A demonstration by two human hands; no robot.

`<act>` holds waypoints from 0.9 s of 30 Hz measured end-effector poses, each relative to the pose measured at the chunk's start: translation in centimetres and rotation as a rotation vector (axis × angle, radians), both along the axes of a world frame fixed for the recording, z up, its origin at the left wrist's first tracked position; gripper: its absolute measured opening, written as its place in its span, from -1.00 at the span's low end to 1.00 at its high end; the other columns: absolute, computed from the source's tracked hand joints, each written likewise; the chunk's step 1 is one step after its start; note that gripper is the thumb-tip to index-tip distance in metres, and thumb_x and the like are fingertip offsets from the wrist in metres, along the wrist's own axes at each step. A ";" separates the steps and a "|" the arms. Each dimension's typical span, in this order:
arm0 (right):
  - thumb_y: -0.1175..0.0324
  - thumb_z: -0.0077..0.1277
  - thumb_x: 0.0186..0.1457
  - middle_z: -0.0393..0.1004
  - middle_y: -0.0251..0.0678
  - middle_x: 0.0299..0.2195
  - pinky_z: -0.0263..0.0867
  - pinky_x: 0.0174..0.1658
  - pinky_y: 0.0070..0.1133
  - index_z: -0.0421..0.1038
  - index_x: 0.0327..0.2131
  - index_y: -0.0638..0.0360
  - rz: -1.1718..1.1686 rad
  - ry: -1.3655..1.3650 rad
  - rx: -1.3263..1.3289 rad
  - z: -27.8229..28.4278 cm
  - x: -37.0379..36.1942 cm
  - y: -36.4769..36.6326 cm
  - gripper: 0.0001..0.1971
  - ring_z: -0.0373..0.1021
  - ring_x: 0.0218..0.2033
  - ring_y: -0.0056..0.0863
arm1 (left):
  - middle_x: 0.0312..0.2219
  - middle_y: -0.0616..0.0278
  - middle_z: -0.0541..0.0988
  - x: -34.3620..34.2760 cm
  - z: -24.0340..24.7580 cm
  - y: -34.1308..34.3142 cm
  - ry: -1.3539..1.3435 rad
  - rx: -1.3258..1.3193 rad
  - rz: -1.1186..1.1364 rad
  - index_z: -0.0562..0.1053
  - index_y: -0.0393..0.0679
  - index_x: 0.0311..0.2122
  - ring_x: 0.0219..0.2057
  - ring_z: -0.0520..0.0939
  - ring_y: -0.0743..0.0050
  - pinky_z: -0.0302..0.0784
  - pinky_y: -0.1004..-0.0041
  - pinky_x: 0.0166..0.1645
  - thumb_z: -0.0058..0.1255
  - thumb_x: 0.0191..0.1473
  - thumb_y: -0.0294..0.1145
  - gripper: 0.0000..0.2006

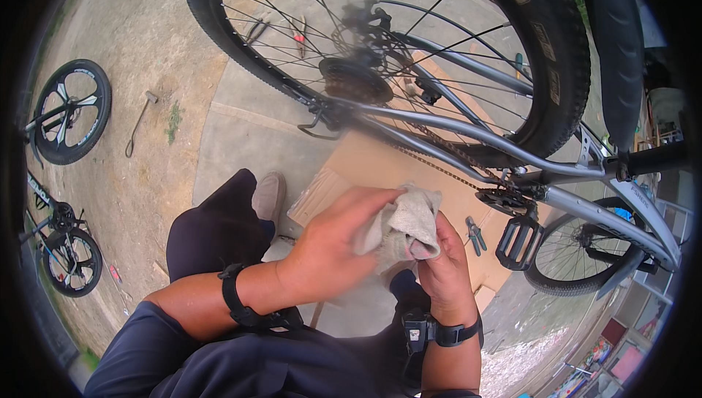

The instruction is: The person cleans a bicycle by wiping different parts of the frame, wheels, and gears with a cloth, and then uses a screwdriver to work on the front fork area.

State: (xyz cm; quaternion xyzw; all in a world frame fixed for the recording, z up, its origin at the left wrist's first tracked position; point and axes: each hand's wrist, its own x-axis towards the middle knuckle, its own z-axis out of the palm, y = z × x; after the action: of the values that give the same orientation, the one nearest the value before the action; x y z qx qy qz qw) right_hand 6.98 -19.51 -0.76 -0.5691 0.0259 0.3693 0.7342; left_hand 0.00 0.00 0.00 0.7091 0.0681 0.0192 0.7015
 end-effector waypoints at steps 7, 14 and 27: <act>0.02 0.31 0.06 0.39 -0.27 0.16 0.19 0.29 -0.37 0.28 0.23 0.27 0.055 -0.001 -0.026 -0.8 0.4 -0.2 -0.23 0.32 0.21 -0.35 | 0.07 0.03 0.48 0.2 0.1 0.4 0.021 0.005 0.004 0.35 -0.12 0.25 0.11 0.53 0.01 0.45 0.31 0.18 0.11 -0.05 -0.61 -0.34; -0.04 0.30 0.05 0.35 -0.27 0.22 0.17 0.30 -0.36 0.24 0.27 0.25 0.085 -0.002 -0.024 -0.8 0.4 -0.1 -0.17 0.28 0.24 -0.34 | 0.08 0.03 0.48 0.0 0.0 0.4 0.011 0.008 0.011 0.34 -0.12 0.25 0.11 0.53 0.00 0.45 0.31 0.18 0.11 -0.04 -0.61 -0.34; 0.02 0.33 0.04 0.44 -0.28 0.11 0.24 0.23 -0.43 0.29 0.23 0.29 0.027 -0.013 -0.027 -0.6 -0.3 0.3 -0.21 0.37 0.14 -0.41 | 0.06 0.04 0.49 -0.5 0.3 0.2 0.029 0.008 0.012 0.34 -0.11 0.25 0.09 0.54 0.00 0.47 0.31 0.16 0.13 -0.03 -0.60 -0.34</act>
State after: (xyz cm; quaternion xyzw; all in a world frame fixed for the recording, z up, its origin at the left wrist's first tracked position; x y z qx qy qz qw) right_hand 6.69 -19.25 -1.34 -0.5817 0.0181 0.3750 0.7216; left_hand -0.51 0.20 0.27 0.7118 0.0825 0.0135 0.6974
